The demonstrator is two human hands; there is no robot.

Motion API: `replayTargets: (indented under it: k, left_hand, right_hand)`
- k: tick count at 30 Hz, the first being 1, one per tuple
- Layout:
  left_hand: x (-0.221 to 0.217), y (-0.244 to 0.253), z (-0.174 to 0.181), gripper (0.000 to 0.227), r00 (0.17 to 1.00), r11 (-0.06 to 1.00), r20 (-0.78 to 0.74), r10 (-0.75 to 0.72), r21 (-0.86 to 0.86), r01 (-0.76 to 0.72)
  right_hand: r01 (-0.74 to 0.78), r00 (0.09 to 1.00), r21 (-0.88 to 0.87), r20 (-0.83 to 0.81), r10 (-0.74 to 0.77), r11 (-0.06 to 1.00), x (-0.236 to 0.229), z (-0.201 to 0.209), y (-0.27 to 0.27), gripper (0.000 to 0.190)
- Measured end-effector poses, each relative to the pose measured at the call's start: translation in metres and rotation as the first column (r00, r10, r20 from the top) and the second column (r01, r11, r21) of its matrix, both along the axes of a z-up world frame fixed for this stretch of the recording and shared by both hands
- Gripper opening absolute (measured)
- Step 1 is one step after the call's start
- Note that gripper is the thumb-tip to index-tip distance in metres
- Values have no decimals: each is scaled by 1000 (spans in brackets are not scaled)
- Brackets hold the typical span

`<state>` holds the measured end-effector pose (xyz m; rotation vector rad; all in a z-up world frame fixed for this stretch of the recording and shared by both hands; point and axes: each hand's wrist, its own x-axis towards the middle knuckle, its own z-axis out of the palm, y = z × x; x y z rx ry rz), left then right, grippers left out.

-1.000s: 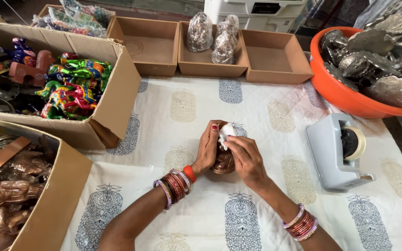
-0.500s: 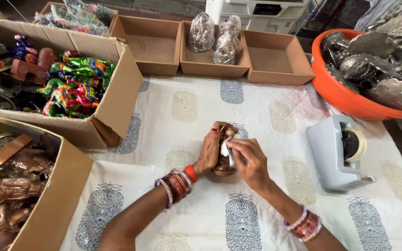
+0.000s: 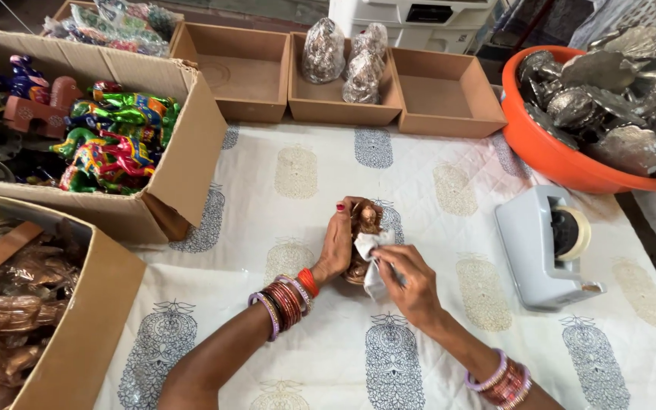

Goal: Clean a small brass-colored figurine with a white cloth.

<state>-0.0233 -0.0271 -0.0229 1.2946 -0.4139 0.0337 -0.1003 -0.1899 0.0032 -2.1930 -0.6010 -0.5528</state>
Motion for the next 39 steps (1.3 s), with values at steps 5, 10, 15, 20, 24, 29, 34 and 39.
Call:
replayTargets:
  k: [5, 10, 15, 20, 24, 29, 34, 39]
  left_hand:
    - [-6, 0, 6, 63, 987, 990, 158, 29, 128, -50]
    - [-1, 2, 7, 61, 985, 996, 175, -5, 87, -10]
    - [10, 1, -11, 76, 998, 998, 21, 60, 32, -61]
    - [21, 3, -26, 79, 963, 995, -257, 81, 76, -64]
    - [14, 8, -13, 83, 1000, 987, -20, 12, 161, -9]
    - [19, 8, -36, 74, 997, 992, -73, 7, 123, 2]
    - [22, 11, -44, 64, 806, 873, 542, 237, 244, -422]
    - [13, 16, -7, 65, 998, 994, 55, 34, 99, -39]
  right_hand:
    - [-34, 964, 31, 265, 25, 999, 20, 42, 30, 27]
    - [4, 959, 29, 282, -11, 1000, 19, 35, 26, 26]
    - [17, 990, -62, 143, -8, 998, 3, -11, -3, 27]
    - [36, 982, -100, 188, -16, 994, 14, -10, -7, 26]
    - [35, 965, -37, 259, -24, 999, 52, 5, 1, 22]
    - [65, 997, 80, 31, -67, 995, 51, 0, -1, 19]
    - [23, 940, -198, 337, 46, 980, 23, 3, -9, 27]
    - [-66, 844, -434, 457, 282, 898, 31, -8, -18, 35]
